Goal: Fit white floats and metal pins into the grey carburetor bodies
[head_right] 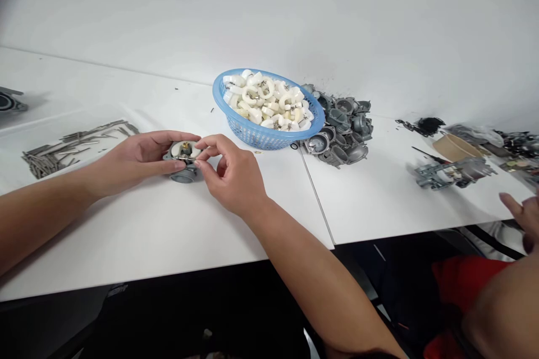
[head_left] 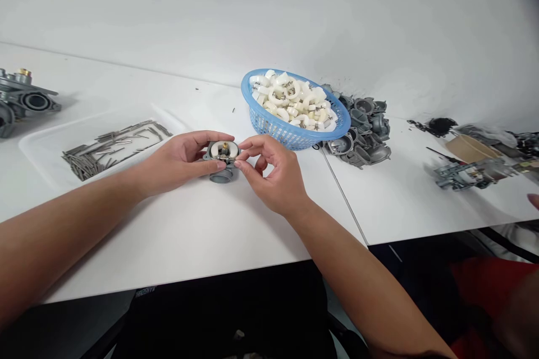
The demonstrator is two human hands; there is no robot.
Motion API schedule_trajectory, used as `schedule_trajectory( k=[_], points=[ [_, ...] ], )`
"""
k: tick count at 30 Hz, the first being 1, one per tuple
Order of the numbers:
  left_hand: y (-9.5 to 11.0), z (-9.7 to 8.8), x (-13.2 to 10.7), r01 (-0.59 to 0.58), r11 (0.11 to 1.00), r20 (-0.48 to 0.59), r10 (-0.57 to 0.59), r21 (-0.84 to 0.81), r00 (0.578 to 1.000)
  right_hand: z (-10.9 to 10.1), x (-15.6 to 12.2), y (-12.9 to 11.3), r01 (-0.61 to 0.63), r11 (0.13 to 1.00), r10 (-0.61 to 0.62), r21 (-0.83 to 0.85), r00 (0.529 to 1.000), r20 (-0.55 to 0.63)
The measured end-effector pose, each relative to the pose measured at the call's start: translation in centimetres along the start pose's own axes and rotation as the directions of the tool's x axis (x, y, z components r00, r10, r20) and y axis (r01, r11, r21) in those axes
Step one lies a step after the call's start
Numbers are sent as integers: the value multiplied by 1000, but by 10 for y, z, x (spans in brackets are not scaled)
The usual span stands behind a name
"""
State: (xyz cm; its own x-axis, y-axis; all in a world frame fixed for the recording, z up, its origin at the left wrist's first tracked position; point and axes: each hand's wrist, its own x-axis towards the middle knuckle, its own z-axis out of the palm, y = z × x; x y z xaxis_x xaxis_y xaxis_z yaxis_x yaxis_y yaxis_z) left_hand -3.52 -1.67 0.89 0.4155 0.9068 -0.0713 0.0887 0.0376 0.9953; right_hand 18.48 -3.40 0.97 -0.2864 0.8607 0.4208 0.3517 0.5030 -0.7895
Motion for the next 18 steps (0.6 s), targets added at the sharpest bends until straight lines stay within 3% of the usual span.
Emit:
schedule_trajectory(
  k=[12, 18],
  points=[
    [1, 0, 0, -4, 999, 4, 4, 39, 1000, 3, 0, -1, 68, 997, -69, -20, 995, -68],
    [3, 0, 0, -20, 999, -8, 21, 39, 1000, -1, 0, -2, 53, 998, -53, -15, 999, -12]
  ],
)
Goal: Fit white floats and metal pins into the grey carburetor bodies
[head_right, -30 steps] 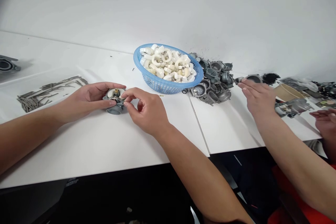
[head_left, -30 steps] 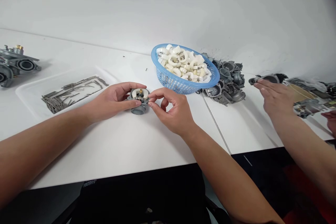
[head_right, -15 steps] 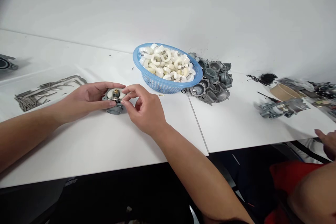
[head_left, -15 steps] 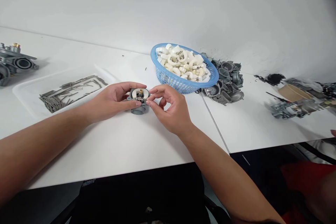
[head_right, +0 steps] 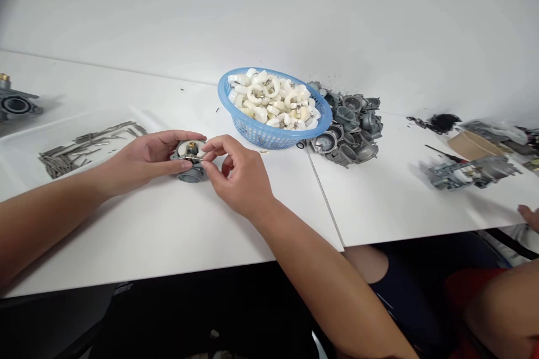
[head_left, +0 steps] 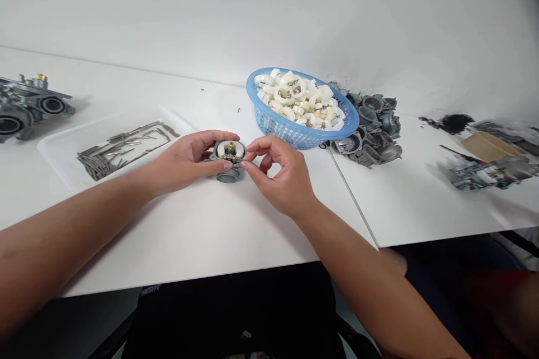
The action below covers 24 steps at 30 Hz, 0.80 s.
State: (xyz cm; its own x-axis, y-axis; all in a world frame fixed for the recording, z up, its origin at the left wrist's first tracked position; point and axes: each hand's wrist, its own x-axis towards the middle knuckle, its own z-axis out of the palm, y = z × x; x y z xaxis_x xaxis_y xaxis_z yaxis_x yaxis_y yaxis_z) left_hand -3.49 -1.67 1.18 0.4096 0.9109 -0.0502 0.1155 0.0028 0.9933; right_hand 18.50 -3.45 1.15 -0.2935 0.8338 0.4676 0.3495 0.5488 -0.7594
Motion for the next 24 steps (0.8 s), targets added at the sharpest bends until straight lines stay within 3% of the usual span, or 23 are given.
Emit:
schedule_trajectory(
  k=[14, 24],
  points=[
    [-10, -9, 2, -27, 1000, 58, 28, -9, 998, 4, 0, 2, 35, 999, -32, 38, 998, -62],
    [-12, -10, 4, -69, 996, 40, 67, 53, 997, 2, 1, -1, -111, 974, 123, 197, 991, -50]
  ],
)
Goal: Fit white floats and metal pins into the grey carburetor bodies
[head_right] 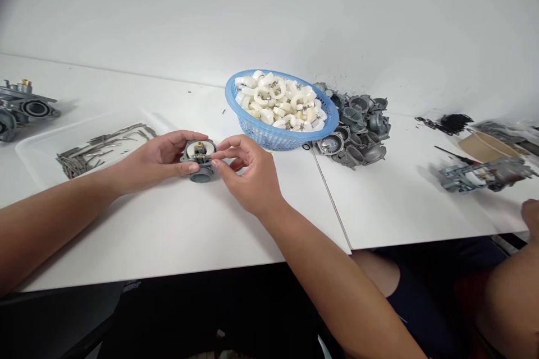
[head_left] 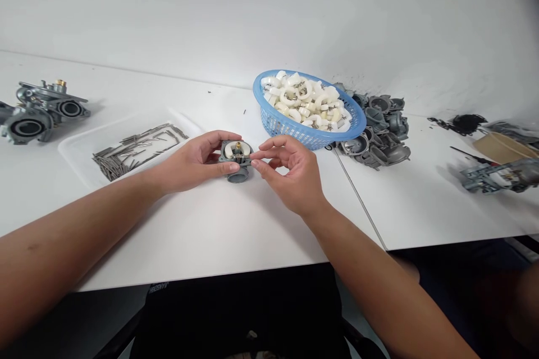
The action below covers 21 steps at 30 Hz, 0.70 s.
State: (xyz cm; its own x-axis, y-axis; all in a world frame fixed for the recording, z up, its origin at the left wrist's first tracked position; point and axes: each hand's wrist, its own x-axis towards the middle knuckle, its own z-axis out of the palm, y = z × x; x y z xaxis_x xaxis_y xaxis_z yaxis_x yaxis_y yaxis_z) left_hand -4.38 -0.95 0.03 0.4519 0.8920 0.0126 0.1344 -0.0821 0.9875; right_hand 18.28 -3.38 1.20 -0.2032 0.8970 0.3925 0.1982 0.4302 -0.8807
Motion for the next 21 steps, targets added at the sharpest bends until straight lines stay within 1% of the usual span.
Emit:
schedule_trajectory(
  k=[4, 9, 11, 14, 16, 18, 21],
  points=[
    [-2, -1, 0, -30, 999, 29, 29, 14, 999, 0, 0, 1, -19, 1000, 19, 1, 1000, 7],
    [1, 0, -1, -18, 1000, 32, 17, 17, 999, 1, 0, 3, 4, 1000, -4, -10, 1000, 23],
    [2, 1, -1, -3, 1000, 26, 2, 19, 1000, 1, 0, 4, 54, 997, -53, -55, 998, 17],
    [3, 2, -1, 8, 999, 8, -8, 32, 1000, 1, 1, 6, 158, 972, -157, -173, 987, 21],
    [2, 1, -1, -3, 999, -5, 4, 54, 1000, 1, 1, 7, 204, 943, -200, -262, 979, 41],
    [0, 1, -1, -19, 996, -13, 20, 85, 1000, 2, 0, 6, 267, 893, -259, -362, 963, 71],
    [-2, 1, 0, -43, 995, -18, 45, 92, 999, 3, 0, 5, 407, 756, -393, -514, 909, 141]
  ],
)
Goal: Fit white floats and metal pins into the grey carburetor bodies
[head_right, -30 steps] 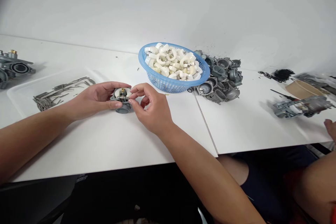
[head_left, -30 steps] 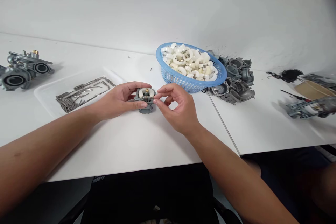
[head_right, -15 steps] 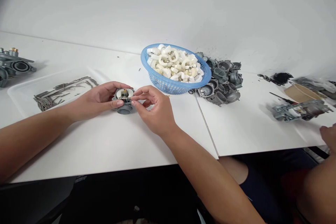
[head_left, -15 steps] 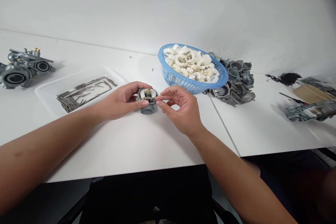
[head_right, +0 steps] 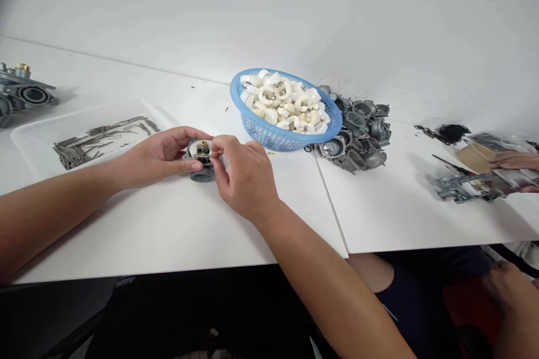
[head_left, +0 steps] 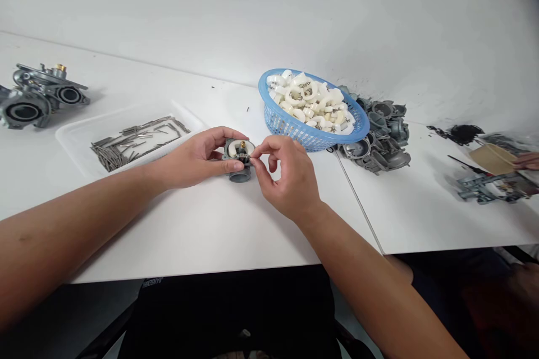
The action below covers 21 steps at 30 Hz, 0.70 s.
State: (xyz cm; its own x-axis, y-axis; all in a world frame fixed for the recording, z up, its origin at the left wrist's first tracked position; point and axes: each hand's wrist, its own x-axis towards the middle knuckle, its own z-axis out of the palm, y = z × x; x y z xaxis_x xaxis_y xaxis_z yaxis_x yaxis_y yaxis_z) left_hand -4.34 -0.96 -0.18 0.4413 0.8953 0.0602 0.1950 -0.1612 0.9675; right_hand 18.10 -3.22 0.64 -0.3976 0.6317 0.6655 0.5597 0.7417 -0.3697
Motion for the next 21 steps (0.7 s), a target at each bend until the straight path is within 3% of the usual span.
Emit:
schedule_trajectory(
  k=[4, 8, 15, 21],
  points=[
    [-1, 2, 0, 10, 999, 5, -10, -47, 1000, 1, 2, -3, 146, 972, -149, -186, 989, 1],
    [0, 2, 1, 22, 997, 18, -20, -70, 1000, 2, 5, -4, 227, 940, -238, -255, 971, -13],
    [-1, 0, 0, 29, 999, 12, -28, -18, 1000, -1, 4, 0, 170, 972, -177, -160, 984, -32],
    [-3, 1, 1, 37, 999, 13, -38, 13, 999, -3, 2, 1, 22, 999, -22, 23, 1000, -18]
  ],
)
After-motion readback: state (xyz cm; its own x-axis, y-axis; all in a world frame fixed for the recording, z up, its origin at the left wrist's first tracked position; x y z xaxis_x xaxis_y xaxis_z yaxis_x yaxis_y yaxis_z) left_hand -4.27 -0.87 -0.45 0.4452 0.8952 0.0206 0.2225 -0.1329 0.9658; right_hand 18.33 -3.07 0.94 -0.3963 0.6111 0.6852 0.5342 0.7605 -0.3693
